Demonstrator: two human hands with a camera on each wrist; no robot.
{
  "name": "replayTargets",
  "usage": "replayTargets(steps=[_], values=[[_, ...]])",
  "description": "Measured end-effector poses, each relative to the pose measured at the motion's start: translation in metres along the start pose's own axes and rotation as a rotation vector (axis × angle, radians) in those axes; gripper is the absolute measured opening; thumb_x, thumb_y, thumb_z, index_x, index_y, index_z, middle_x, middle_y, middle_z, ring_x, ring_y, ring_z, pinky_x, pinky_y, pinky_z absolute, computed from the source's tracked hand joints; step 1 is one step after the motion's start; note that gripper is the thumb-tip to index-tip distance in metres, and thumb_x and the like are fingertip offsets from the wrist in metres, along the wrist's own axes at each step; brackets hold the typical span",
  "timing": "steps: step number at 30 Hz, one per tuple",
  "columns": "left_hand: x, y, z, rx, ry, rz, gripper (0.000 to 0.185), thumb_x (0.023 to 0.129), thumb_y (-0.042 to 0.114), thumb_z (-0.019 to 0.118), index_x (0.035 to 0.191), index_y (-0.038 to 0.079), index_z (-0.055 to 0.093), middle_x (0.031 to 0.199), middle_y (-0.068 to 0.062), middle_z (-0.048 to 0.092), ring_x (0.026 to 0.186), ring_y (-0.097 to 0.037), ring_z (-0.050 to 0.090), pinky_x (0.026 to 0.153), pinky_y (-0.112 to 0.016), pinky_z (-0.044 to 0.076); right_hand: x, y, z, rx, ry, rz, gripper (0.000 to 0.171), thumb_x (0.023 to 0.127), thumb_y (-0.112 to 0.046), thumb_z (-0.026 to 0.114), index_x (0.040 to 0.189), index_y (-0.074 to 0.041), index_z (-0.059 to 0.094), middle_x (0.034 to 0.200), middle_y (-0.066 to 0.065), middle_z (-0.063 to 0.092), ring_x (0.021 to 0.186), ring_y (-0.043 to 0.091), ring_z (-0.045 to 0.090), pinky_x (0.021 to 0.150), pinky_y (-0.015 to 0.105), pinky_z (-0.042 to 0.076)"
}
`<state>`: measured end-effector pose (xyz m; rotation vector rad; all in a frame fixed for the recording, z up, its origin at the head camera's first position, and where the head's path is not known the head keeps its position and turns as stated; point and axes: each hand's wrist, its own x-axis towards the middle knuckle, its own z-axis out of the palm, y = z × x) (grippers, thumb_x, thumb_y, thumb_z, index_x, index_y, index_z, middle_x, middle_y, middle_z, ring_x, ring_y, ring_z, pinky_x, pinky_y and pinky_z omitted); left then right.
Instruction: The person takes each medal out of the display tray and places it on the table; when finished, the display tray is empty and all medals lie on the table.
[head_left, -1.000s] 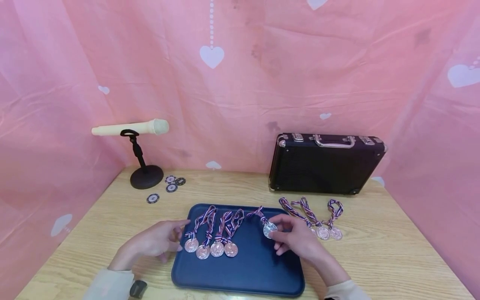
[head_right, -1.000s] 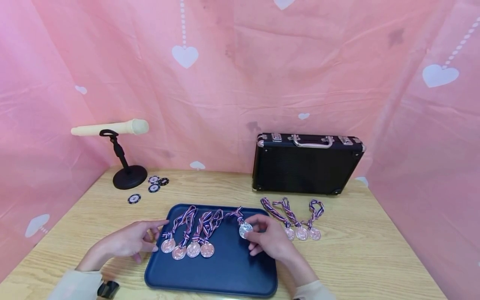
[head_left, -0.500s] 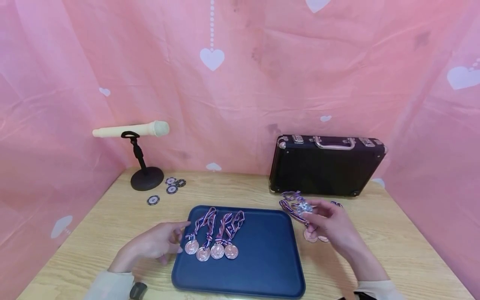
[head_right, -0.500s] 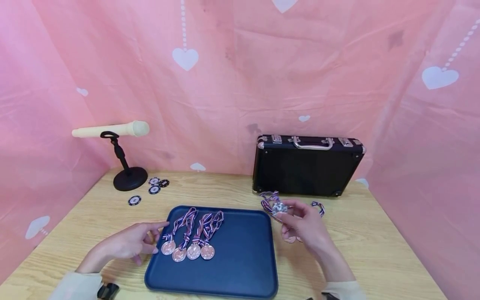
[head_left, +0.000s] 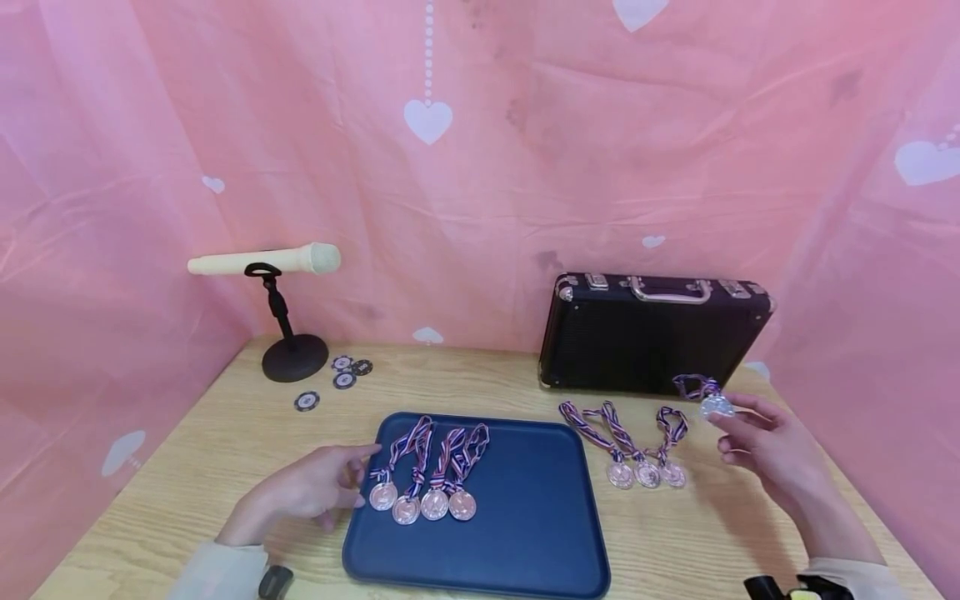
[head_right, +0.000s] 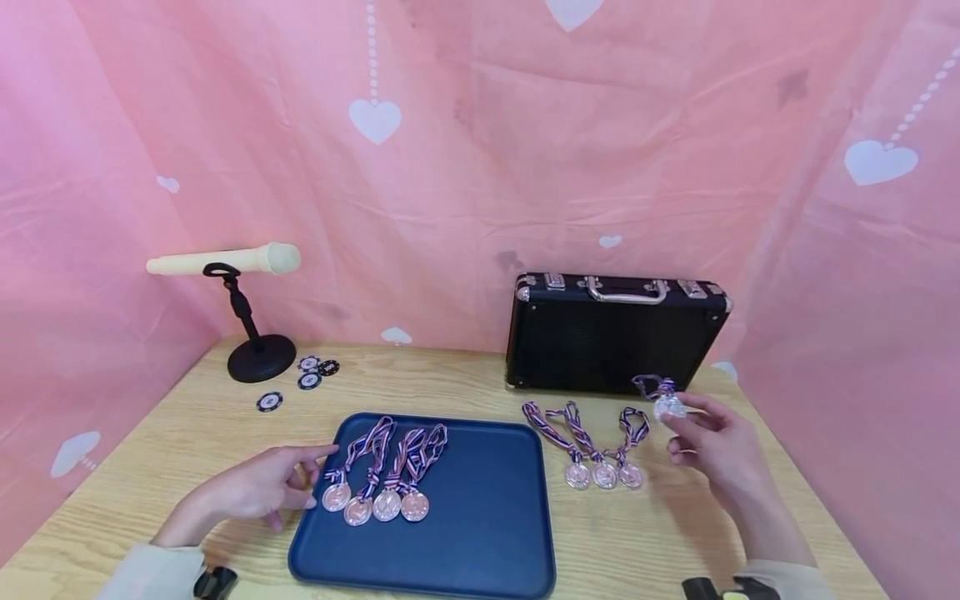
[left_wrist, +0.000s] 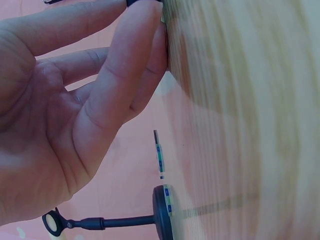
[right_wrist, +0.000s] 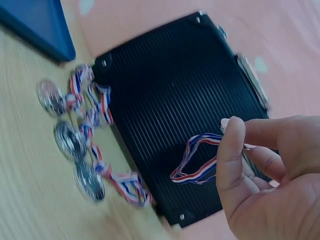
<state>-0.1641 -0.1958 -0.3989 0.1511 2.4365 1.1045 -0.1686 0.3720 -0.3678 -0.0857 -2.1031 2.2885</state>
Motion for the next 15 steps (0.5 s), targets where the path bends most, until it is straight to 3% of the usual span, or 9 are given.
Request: replayTargets(steps=[5,8,12,15], values=[[0.0,0.0,-0.001,-0.003,-0.004,0.016,0.074,0.092,-0.006,0.075,0.159,0.008,0.047,0.105,-0.007,0.057,0.054,-0.021,0.056,0.051,-0.036,0.06,0.002,0.014,-0.017,-0.117,0.068,0.057,0.033,0.101,0.0,0.067,0.104,-0.033,0.072,0.082,-0.005,0.074,0.063,0.01,0.068,0.059,0.025,0.062],[0.0,-0.001,-0.001,-0.001,-0.006,0.018,0.073,0.092,-0.006,0.075,0.158,0.008,0.047,0.105,-0.007,0.058,0.054,-0.021,0.056,0.051,-0.036,0.06,0.001,0.028,-0.023,-0.33,0.057,0.13,0.023,0.1,-0.001,0.067,0.12,-0.012,0.07,0.079,-0.003,0.073,0.064,0.01,0.068,0.061,0.026,0.064],[0.0,-0.001,-0.001,0.001,-0.007,0.026,0.073,0.092,-0.007,0.074,0.158,0.008,0.048,0.105,-0.008,0.058,0.055,-0.022,0.058,0.051,-0.036,0.06,-0.002,0.042,-0.025,-0.543,-0.004,0.202,0.05,0.1,-0.003,0.067,0.138,0.02,0.045,0.077,0.0,0.071,0.065,0.01,0.068,0.062,0.029,0.064],[0.0,-0.002,-0.001,0.005,-0.01,0.03,0.073,0.092,-0.008,0.073,0.158,0.008,0.048,0.105,-0.008,0.058,0.055,-0.023,0.059,0.05,-0.037,0.06,-0.004,0.047,-0.024,-0.579,-0.033,0.228,0.054,0.1,-0.004,0.068,0.138,0.023,0.042,0.078,0.002,0.07,0.065,0.012,0.068,0.062,0.032,0.065]])
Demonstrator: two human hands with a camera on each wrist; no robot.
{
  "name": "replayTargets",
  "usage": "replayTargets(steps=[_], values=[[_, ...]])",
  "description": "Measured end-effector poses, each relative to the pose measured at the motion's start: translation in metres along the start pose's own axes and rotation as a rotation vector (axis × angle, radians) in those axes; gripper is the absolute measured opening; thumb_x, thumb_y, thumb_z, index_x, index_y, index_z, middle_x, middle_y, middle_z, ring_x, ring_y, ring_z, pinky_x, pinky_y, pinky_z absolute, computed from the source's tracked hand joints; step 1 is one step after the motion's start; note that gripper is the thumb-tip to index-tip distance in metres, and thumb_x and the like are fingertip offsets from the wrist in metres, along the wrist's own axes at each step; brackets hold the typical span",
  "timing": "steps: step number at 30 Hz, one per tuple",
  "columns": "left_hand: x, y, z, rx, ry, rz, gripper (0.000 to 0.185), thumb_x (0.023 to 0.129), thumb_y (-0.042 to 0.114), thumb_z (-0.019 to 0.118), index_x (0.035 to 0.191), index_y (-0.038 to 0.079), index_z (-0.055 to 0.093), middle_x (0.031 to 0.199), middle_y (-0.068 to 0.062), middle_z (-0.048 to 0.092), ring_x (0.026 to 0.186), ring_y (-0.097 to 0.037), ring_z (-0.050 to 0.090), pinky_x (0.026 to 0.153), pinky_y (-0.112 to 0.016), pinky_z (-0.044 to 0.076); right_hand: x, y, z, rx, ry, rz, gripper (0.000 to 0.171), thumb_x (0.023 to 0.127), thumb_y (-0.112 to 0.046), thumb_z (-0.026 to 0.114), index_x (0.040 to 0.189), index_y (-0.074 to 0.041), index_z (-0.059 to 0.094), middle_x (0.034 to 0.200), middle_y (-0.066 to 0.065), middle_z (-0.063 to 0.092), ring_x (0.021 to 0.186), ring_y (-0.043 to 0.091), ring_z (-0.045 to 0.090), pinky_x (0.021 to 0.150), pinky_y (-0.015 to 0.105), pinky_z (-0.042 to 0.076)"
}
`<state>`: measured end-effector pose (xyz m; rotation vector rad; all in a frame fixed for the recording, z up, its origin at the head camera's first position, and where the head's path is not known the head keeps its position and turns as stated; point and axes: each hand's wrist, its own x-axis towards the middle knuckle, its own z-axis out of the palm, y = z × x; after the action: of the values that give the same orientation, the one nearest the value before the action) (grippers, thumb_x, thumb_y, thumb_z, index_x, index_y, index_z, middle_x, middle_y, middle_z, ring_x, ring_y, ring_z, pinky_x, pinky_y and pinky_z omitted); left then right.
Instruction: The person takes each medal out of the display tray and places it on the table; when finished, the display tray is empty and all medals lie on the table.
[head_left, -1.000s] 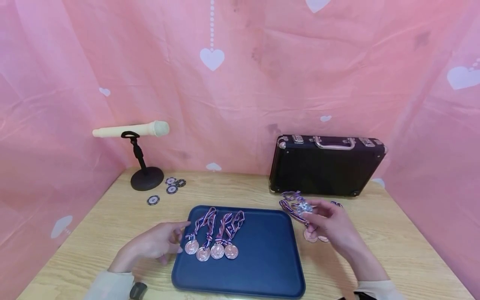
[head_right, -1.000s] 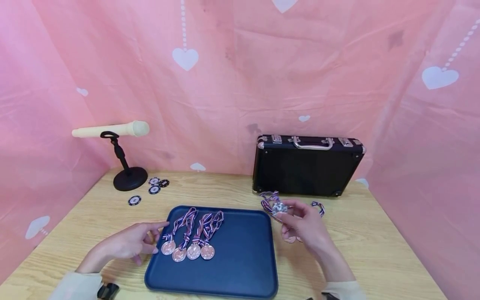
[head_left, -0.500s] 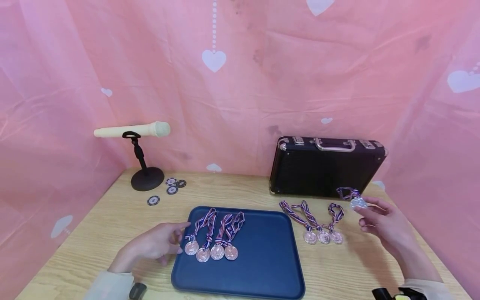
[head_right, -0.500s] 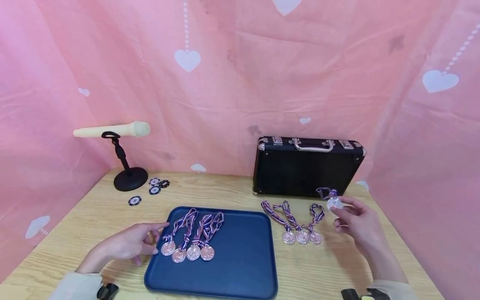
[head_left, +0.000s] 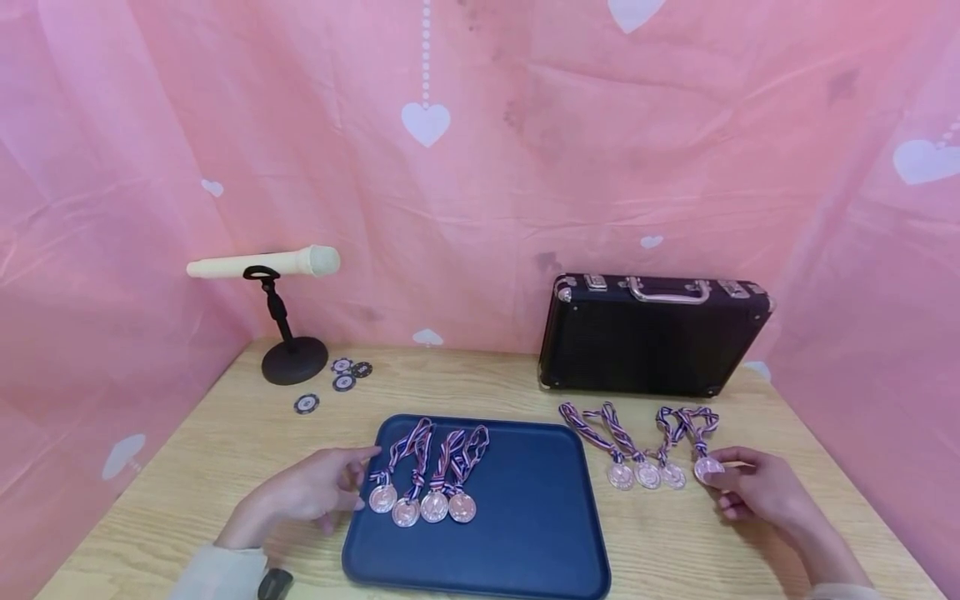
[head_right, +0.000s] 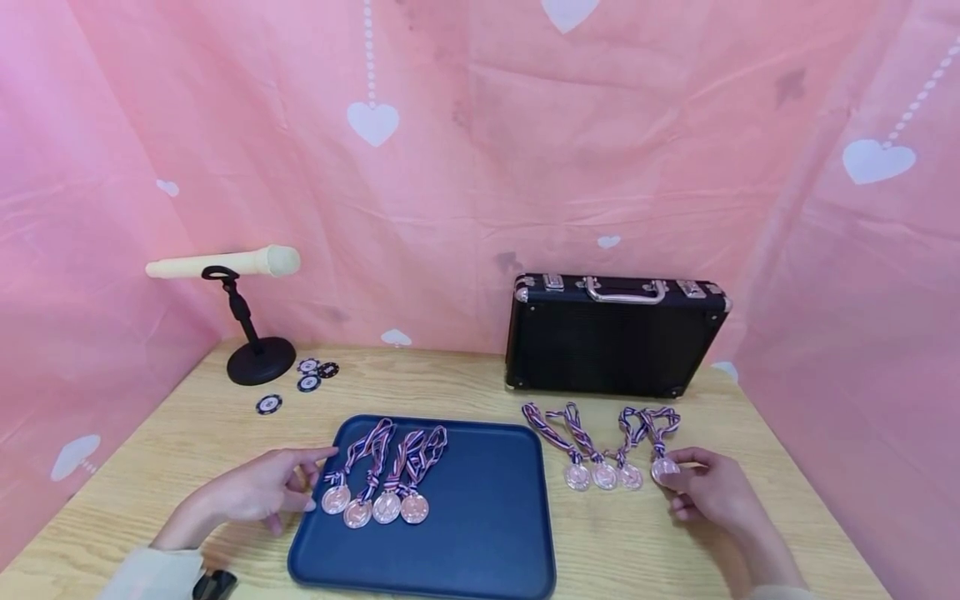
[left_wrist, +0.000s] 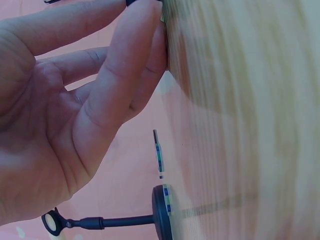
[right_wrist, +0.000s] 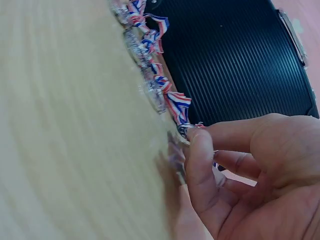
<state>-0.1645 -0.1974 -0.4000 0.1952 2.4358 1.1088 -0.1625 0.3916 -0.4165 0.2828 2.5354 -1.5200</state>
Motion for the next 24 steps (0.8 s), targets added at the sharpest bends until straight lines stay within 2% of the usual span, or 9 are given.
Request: replayTargets(steps=[6,13,21,24], values=[[0.0011,0.0003,-0.0013,0.001,0.001,0.012,0.072,0.092,-0.008,0.073,0.158,0.008,0.047,0.104,-0.008,0.058,0.055,-0.023,0.06,0.051,-0.038,0.06,-0.0037,-0.0022,0.0027,-0.091,0.025,-0.031,0.053,0.099,-0.003,0.068,0.139,0.023,0.044,0.081,0.005,0.069,0.066,0.016,0.069,0.063,0.034,0.066],[-0.0003,-0.0015,-0.0014,-0.012,-0.007,0.015,0.073,0.092,-0.006,0.074,0.159,0.006,0.046,0.104,-0.008,0.058,0.054,-0.023,0.058,0.051,-0.037,0.06,-0.0054,0.0019,0.0026,-0.174,0.056,-0.071,0.035,0.098,-0.002,0.068,0.124,0.02,0.06,0.078,0.007,0.068,0.067,0.014,0.065,0.062,0.03,0.065],[-0.0015,-0.0043,0.0002,-0.006,0.001,0.015,0.074,0.091,-0.006,0.075,0.159,0.005,0.046,0.102,-0.007,0.058,0.052,-0.021,0.056,0.05,-0.037,0.06,-0.0032,0.0009,0.009,-0.23,0.063,-0.059,0.03,0.098,-0.005,0.067,0.118,0.017,0.065,0.077,0.005,0.066,0.068,0.014,0.062,0.061,0.028,0.062],[-0.0019,-0.0047,0.0002,-0.006,-0.004,0.013,0.074,0.092,-0.006,0.075,0.159,0.005,0.046,0.102,-0.007,0.058,0.052,-0.021,0.055,0.049,-0.035,0.059,-0.0057,-0.0038,0.0082,-0.303,0.09,-0.072,0.027,0.1,-0.008,0.067,0.116,0.014,0.067,0.076,0.003,0.067,0.066,0.013,0.063,0.06,0.027,0.06]])
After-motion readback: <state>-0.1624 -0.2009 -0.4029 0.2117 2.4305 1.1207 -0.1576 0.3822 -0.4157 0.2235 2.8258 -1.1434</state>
